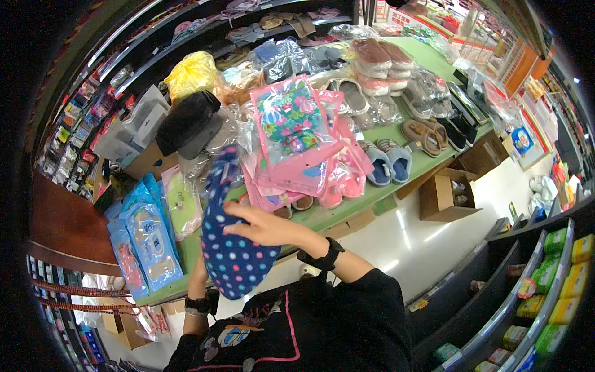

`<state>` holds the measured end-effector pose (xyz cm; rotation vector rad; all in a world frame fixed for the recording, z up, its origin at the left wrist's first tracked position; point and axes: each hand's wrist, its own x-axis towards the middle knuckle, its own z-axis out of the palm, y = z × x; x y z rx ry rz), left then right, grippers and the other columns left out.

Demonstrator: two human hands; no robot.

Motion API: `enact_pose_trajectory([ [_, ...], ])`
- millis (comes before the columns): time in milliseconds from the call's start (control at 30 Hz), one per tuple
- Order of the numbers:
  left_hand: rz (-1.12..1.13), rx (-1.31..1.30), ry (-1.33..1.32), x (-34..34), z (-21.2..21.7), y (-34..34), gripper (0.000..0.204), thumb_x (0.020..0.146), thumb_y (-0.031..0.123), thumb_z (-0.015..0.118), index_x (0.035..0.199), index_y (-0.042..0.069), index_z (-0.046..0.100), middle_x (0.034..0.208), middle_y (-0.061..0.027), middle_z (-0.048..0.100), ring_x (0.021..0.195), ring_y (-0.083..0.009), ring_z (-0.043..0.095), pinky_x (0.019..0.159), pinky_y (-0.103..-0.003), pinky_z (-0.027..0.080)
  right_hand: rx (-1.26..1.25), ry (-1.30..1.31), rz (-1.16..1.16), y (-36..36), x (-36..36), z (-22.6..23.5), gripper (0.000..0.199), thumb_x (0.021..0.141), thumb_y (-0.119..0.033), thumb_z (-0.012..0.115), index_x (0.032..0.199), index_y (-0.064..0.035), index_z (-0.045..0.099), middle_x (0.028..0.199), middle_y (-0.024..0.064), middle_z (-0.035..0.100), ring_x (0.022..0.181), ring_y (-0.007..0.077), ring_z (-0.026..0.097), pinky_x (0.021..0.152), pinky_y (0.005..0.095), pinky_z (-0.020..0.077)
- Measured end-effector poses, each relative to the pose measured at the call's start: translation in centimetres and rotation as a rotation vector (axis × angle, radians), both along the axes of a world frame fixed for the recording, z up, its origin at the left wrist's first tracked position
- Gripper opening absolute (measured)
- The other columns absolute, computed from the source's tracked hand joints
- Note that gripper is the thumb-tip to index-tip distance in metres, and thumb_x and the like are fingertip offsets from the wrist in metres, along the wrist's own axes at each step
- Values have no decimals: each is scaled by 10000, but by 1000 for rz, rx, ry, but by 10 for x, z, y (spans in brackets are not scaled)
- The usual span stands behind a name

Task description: Organize various packaged items on a table in a retail setting.

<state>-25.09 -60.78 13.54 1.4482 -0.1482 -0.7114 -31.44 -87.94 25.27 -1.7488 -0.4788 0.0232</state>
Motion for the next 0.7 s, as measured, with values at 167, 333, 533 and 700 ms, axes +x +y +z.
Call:
enact_pose_trajectory([
  [167, 266, -419, 164, 2, 10, -14, 460, 876, 260, 517, 1256, 47, 367, 1188, -102, 489, 1087, -236, 487, 917, -404, 411, 16, -103, 124, 5, -6, -19, 424, 848, -211, 546, 1188, 13, 424, 1084, 174, 540, 1018, 245, 528, 853, 315, 397],
  [333, 510, -148, -208, -2, 57, -7, 455, 813, 77, 589, 1228, 37, 406, 1136, -72, 508, 1007, -166, 501, 866, -317, 417, -160, -122, -274, -40, 1, -63, 299, 809, -216, 576, 1035, -23, 548, 879, 135, 588, 791, 249, 588, 699, 337, 463],
  [533, 581, -5, -246, -12, 47, 36, 479, 807, 92, 608, 1235, 25, 402, 1147, -59, 492, 992, -141, 490, 862, -284, 396, -513, -323, -1334, -170, 50, -133, 385, 728, -160, 649, 1017, 30, 481, 981, 178, 501, 877, 269, 524, 735, 359, 425],
  [700, 614, 1, -284, -26, 51, 52, 488, 815, 95, 599, 1245, 19, 381, 1145, -62, 482, 997, -142, 487, 875, -287, 389, 291, 385, -1075, -197, 75, -163, 228, 706, -160, 669, 822, -21, 530, 676, 34, 513, 599, 150, 499, 542, 297, 414],
])
